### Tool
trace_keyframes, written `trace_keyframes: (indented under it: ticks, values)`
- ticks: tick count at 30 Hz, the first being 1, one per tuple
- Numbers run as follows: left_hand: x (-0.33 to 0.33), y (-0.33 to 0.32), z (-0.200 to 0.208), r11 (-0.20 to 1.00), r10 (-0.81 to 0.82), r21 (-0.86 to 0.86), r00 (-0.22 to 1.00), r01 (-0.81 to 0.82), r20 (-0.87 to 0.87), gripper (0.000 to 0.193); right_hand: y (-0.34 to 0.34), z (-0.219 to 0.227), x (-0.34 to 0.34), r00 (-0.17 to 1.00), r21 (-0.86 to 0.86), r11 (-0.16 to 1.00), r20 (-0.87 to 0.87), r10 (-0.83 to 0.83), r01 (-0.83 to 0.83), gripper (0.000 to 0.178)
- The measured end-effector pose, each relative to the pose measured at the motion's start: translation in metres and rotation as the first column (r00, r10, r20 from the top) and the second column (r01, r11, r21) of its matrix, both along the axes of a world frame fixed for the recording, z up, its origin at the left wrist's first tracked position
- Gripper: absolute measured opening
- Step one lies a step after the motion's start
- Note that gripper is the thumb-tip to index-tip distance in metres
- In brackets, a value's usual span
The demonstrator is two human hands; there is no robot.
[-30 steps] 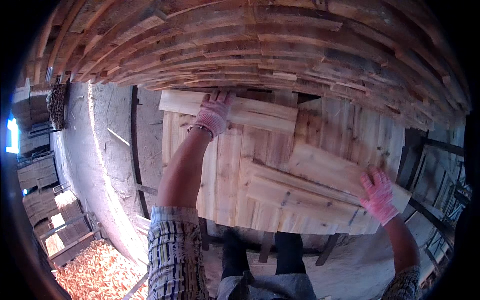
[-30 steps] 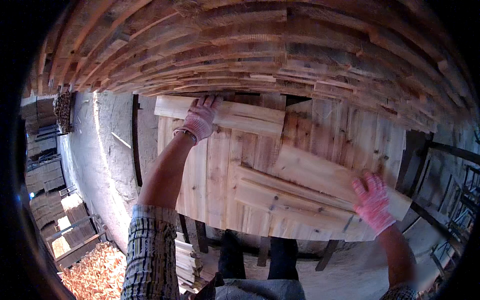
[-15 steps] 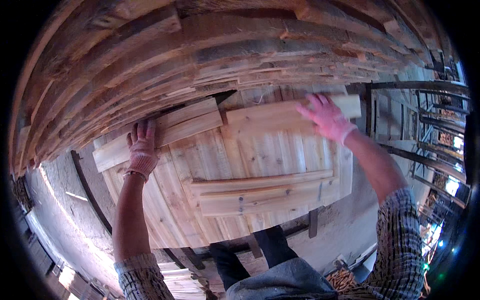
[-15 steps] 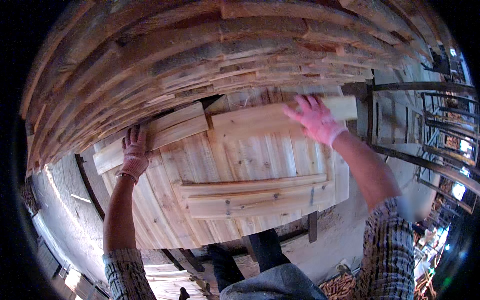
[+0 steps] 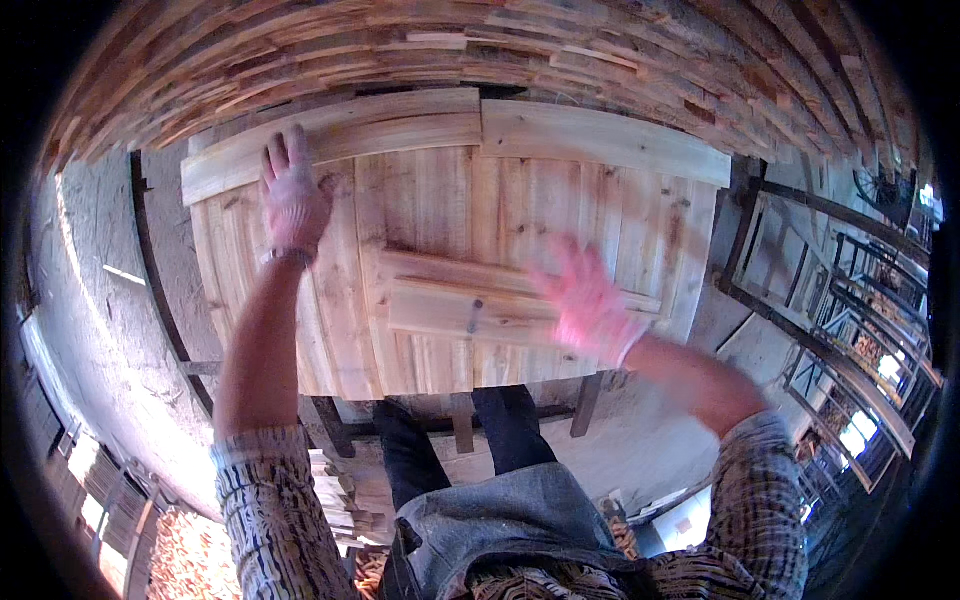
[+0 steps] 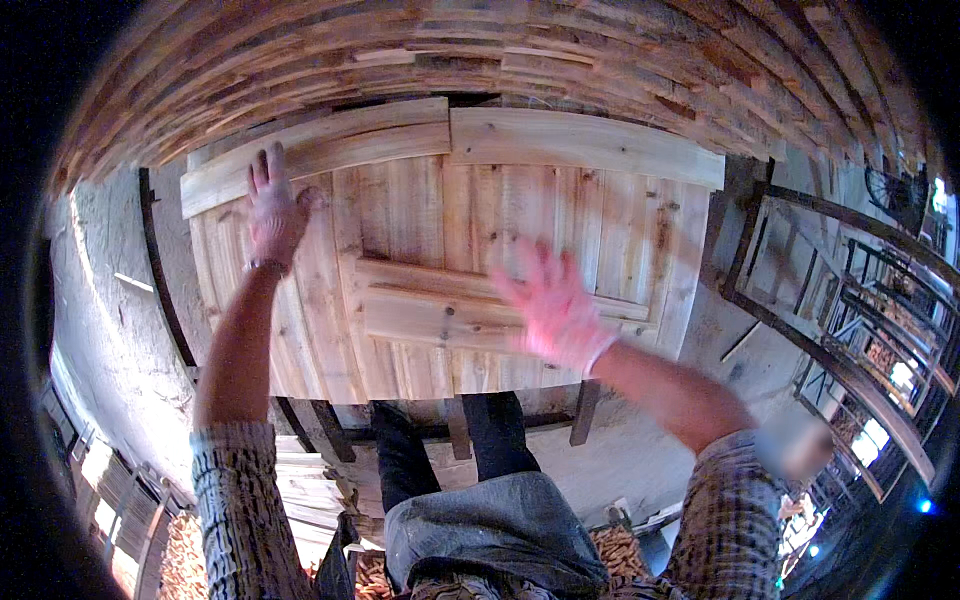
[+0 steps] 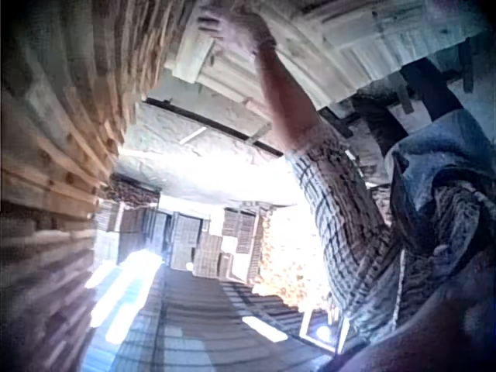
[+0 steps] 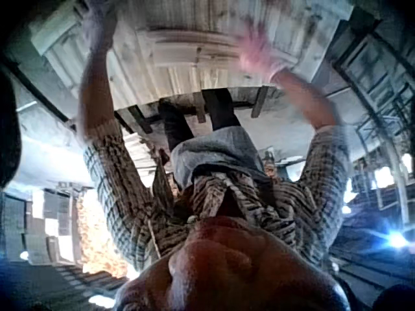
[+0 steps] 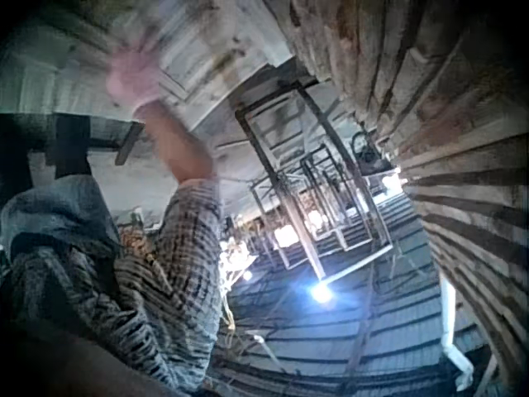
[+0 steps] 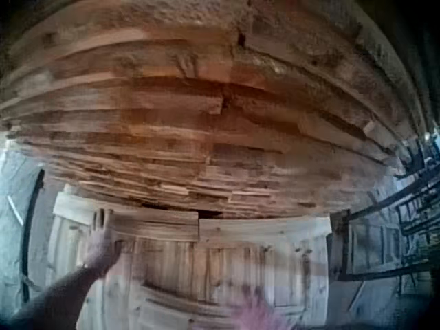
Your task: The person repeatedly picks up bundles of wooden planks from a pile on the floor and stacks them onto a metal rack. The person wears pink gloves and handles the wood by hand, arranging the planks in layers.
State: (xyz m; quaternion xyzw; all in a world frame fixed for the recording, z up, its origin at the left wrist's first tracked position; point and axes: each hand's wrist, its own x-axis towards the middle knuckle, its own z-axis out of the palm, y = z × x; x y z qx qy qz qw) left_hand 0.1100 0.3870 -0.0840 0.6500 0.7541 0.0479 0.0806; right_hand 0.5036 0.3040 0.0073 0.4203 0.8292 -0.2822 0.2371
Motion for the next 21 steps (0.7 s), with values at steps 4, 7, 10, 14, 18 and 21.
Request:
trace_keyframes:
  ticks: [4, 7, 10, 14, 18, 21]
  values:
    - [0.024, -0.115, 0.032, 0.998, 0.003, 0.053, 0.916, -0.026, 0.401, 0.081, -0.065, -0.028, 0.004, 0.999, 0.183, 0.983, -0.034, 0.040, -0.033, 0.102]
    - [0.050, -0.229, 0.070, 0.991, -0.102, 0.129, 0.775, 0.027, 0.624, 0.078, -0.061, -0.045, 0.011, 0.988, 0.193, 0.971, -0.090, -0.124, 0.139, 0.097]
    - [0.068, -0.322, 0.110, 0.974, 0.147, -0.225, 0.754, 0.002, 0.640, 0.072, -0.055, -0.028, -0.013, 0.992, 0.239, 0.971, -0.122, 0.005, 0.024, 0.099]
    - [0.076, -0.390, 0.141, 0.949, 0.269, -0.308, 0.680, -0.066, 0.682, 0.064, -0.090, 0.025, -0.100, 0.954, 0.247, 0.967, -0.267, 0.138, -0.071, 0.099]
    - [0.054, -0.435, 0.156, 0.940, 0.274, -0.341, 0.667, -0.032, 0.692, 0.060, -0.136, 0.014, -0.212, 0.953, 0.207, 0.972, -0.255, 0.164, -0.112, 0.095]
    - [0.025, -0.463, 0.160, 0.914, 0.357, -0.396, 0.630, -0.085, 0.690, 0.058, -0.156, -0.018, -0.272, 0.923, 0.263, 0.957, -0.324, 0.210, -0.125, 0.096]
